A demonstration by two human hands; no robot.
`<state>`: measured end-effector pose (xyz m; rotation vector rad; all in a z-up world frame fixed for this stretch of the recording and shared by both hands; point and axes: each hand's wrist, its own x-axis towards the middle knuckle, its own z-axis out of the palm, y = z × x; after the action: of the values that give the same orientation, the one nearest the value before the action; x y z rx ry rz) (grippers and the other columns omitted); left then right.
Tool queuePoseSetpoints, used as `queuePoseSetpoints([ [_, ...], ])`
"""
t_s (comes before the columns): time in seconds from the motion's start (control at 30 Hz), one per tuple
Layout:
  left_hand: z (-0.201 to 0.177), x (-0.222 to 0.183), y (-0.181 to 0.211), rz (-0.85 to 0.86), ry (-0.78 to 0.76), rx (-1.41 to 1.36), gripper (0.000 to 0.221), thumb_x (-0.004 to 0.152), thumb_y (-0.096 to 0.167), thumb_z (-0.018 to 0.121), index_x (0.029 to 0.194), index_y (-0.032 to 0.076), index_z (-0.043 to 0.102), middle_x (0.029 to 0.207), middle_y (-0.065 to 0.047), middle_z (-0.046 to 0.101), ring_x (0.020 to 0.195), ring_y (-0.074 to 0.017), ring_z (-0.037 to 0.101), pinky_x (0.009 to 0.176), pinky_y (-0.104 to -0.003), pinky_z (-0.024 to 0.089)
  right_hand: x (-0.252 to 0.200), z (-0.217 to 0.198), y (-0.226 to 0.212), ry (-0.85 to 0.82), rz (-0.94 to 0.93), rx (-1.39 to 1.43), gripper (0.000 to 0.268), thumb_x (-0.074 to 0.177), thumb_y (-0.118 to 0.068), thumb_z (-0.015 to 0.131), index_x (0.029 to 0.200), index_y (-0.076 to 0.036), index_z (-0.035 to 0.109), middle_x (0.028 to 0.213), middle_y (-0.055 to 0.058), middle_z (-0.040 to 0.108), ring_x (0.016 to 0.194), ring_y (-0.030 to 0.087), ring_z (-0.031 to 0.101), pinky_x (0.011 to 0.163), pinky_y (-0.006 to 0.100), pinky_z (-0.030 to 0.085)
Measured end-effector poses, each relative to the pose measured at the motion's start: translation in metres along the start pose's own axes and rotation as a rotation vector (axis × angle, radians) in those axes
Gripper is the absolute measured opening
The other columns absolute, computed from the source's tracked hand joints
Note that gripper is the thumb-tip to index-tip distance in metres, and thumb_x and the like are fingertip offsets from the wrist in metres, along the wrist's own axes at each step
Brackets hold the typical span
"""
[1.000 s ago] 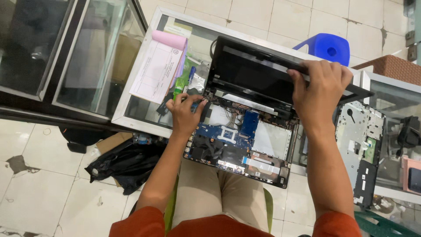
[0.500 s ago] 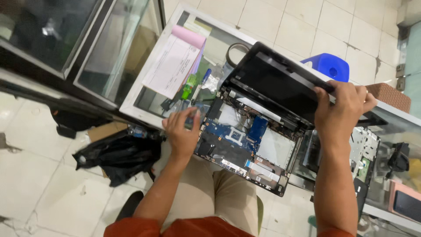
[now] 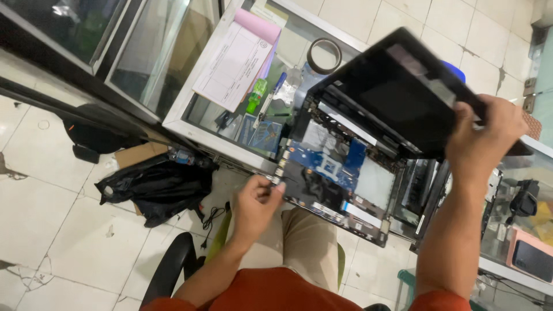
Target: The person disassembles a laptop by removing the bottom cover, opening the lid, and detaching the keyboard assembly. They then use a screwdriver to remove screws from the internal chassis.
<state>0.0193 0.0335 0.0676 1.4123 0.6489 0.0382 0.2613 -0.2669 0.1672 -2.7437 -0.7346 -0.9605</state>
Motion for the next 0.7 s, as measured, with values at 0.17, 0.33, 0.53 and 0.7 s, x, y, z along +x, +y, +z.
queuePoseSetpoints([
  [0.17,0.020,-0.024,0.007,0.250,-0.050,-0.046,0.028,0.083,0.030,0.072,0.079,0.007,0.057,0.060,-0.003,0.063,0.056,-0.0090,0.063,0.051,-0.024,0.055,-0.006,-0.015,0.034,-0.014,-0.065,0.052,0.022,0.123,-0.003,0.070,0.113,0.013,0.059,0.102,0.025,0.058,0.090,0.041,0.054,0.074,0.045,0.037],
  [0.33,0.022,-0.002,-0.005,0.122,-0.081,-0.109,0.018,0.085,0.023,0.070,0.083,0.008,0.061,0.074,-0.009,0.075,0.066,-0.0152,0.074,0.057,-0.025,0.061,-0.011,-0.014,0.033,0.019,-0.019,0.040,0.013,0.107,0.007,0.072,0.110,0.012,0.060,0.100,0.025,0.058,0.089,0.041,0.052,0.075,0.046,0.036],
  [0.53,-0.007,0.030,-0.010,0.056,-0.157,0.171,0.031,0.091,0.038,0.057,0.082,0.008,0.061,0.065,-0.005,0.071,0.055,-0.0153,0.071,0.049,-0.023,0.052,-0.003,-0.002,0.001,0.023,0.031,-0.041,0.022,0.099,-0.003,0.083,0.108,0.002,0.062,0.103,0.016,0.063,0.095,0.034,0.050,0.083,0.042,0.030],
  [0.7,-0.024,0.061,-0.011,0.165,-0.186,0.658,0.056,0.095,0.051,0.039,0.060,0.014,0.061,0.055,-0.004,0.062,0.060,-0.0254,0.064,0.061,-0.037,0.041,0.002,0.005,-0.017,0.019,0.030,-0.063,0.017,0.104,-0.015,0.076,0.109,-0.004,0.065,0.102,0.011,0.064,0.093,0.032,0.050,0.087,0.042,0.029],
])
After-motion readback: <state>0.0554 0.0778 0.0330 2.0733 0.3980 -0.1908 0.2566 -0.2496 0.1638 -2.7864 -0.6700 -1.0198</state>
